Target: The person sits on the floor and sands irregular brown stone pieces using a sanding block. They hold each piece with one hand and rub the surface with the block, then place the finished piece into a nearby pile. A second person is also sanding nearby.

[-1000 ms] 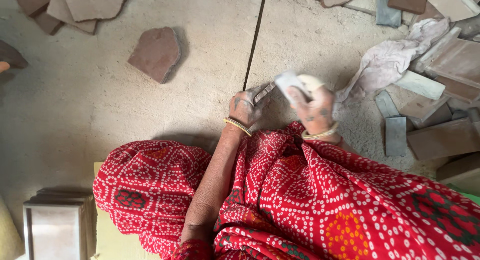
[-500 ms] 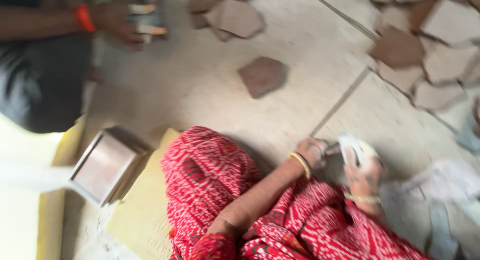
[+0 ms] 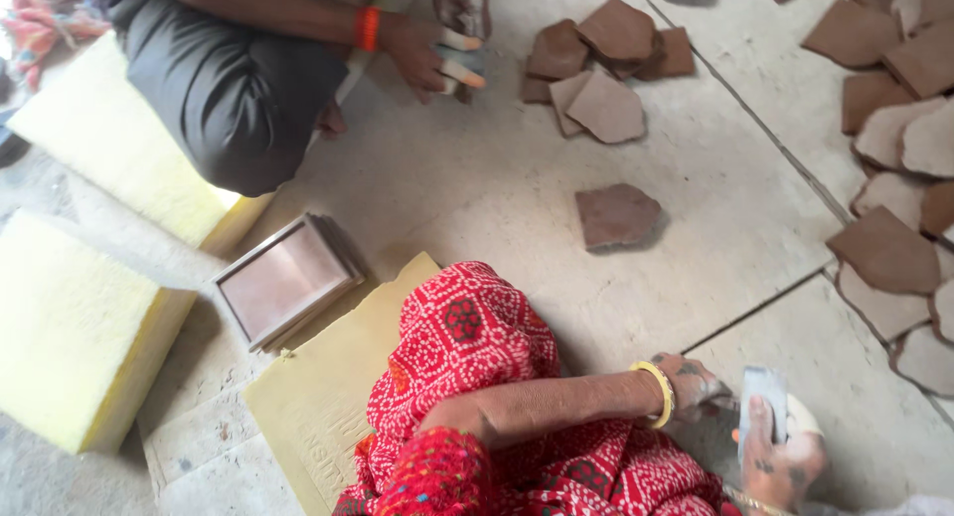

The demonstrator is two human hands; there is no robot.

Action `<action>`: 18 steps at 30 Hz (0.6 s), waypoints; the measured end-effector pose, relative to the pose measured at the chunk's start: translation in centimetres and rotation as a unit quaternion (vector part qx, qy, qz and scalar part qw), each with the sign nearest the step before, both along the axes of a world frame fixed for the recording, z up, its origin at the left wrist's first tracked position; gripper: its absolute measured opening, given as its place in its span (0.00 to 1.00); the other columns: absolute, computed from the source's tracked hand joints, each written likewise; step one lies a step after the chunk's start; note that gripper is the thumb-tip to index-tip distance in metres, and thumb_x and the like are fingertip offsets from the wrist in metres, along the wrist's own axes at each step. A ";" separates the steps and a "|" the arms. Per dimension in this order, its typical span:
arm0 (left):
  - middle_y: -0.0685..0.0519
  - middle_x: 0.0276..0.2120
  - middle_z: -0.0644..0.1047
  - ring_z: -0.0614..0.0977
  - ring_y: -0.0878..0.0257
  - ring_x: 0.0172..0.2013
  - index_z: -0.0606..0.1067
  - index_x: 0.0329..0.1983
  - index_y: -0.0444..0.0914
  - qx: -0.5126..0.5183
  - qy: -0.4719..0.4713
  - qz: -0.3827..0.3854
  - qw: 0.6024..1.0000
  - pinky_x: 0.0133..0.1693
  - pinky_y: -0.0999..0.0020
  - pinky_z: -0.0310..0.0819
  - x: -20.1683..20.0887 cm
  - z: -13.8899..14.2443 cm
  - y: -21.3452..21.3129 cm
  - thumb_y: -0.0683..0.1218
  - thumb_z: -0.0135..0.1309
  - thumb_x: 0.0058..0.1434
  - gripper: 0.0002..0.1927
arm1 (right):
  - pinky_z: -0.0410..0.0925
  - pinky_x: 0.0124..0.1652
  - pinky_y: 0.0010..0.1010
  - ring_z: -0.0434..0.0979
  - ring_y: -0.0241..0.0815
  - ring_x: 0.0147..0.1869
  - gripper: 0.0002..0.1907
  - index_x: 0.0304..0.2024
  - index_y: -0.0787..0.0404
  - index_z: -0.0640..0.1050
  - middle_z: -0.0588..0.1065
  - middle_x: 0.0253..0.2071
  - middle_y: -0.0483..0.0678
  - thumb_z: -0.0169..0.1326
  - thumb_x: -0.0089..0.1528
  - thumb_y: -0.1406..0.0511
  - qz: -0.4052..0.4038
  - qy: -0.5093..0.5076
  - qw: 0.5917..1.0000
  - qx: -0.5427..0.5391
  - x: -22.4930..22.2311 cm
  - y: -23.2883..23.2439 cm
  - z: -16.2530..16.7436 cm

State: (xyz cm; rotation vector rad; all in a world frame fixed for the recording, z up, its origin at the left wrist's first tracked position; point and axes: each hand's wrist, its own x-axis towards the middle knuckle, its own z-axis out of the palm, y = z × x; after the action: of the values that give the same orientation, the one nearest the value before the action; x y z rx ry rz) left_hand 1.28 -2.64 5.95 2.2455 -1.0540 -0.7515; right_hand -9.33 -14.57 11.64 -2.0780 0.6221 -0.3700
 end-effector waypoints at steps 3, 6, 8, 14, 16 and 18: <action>0.56 0.49 0.83 0.84 0.56 0.51 0.81 0.51 0.54 0.064 -0.023 -0.035 0.997 0.51 0.57 0.79 1.0 0.7 1.0 0.56 0.57 0.58 0.18 | 0.70 0.29 0.29 0.78 0.41 0.29 0.17 0.54 0.74 0.76 0.78 0.33 0.54 0.59 0.71 0.64 0.004 -0.035 0.998 0.048 0.0 1.1 -0.6; 0.54 0.49 0.83 0.83 0.53 0.50 0.79 0.54 0.53 0.067 0.008 0.010 0.998 0.51 0.53 0.78 2.0 0.5 2.4 0.54 0.56 0.59 0.19 | 0.70 0.30 0.30 0.78 0.41 0.30 0.17 0.54 0.74 0.76 0.78 0.34 0.54 0.59 0.70 0.66 0.007 -0.049 0.995 0.084 0.4 1.8 -1.7; 0.57 0.47 0.83 0.83 0.56 0.49 0.79 0.52 0.54 0.012 0.003 0.006 1.000 0.51 0.56 0.77 2.1 0.3 2.8 0.51 0.59 0.50 0.23 | 0.70 0.30 0.30 0.78 0.41 0.30 0.17 0.54 0.74 0.76 0.78 0.34 0.54 0.59 0.70 0.66 0.011 -0.045 0.995 0.086 1.0 1.8 -2.8; 0.60 0.45 0.82 0.82 0.60 0.50 0.79 0.51 0.56 0.007 -0.047 -0.067 0.997 0.49 0.58 0.77 1.9 0.1 0.7 0.49 0.61 0.45 0.26 | 0.70 0.29 0.30 0.78 0.41 0.30 0.17 0.55 0.74 0.76 0.78 0.34 0.54 0.59 0.70 0.66 0.026 -0.039 0.995 0.092 4.5 2.9 -4.2; 0.62 0.44 0.82 0.82 0.62 0.49 0.80 0.49 0.56 0.017 -0.053 -0.093 0.994 0.48 0.60 0.77 2.7 -0.1 0.2 0.49 0.60 0.45 0.24 | 0.70 0.29 0.30 0.78 0.41 0.30 0.17 0.55 0.74 0.76 0.78 0.34 0.54 0.59 0.70 0.66 0.030 -0.044 0.994 0.093 4.4 3.5 -2.2; 0.62 0.45 0.84 0.84 0.63 0.49 0.81 0.45 0.51 0.078 -0.027 -0.127 0.989 0.49 0.62 0.80 3.0 -0.2 -0.4 0.50 0.61 0.49 0.18 | 0.70 0.29 0.30 0.78 0.41 0.30 0.17 0.55 0.74 0.76 0.78 0.34 0.54 0.59 0.70 0.66 0.034 -0.043 0.994 0.094 2.5 3.5 0.9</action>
State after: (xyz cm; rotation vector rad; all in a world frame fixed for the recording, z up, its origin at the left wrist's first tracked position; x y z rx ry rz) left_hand 4.27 -3.07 5.75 2.2990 -1.3677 -0.9107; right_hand -6.83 -11.08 12.54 -1.8889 0.5136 -0.3468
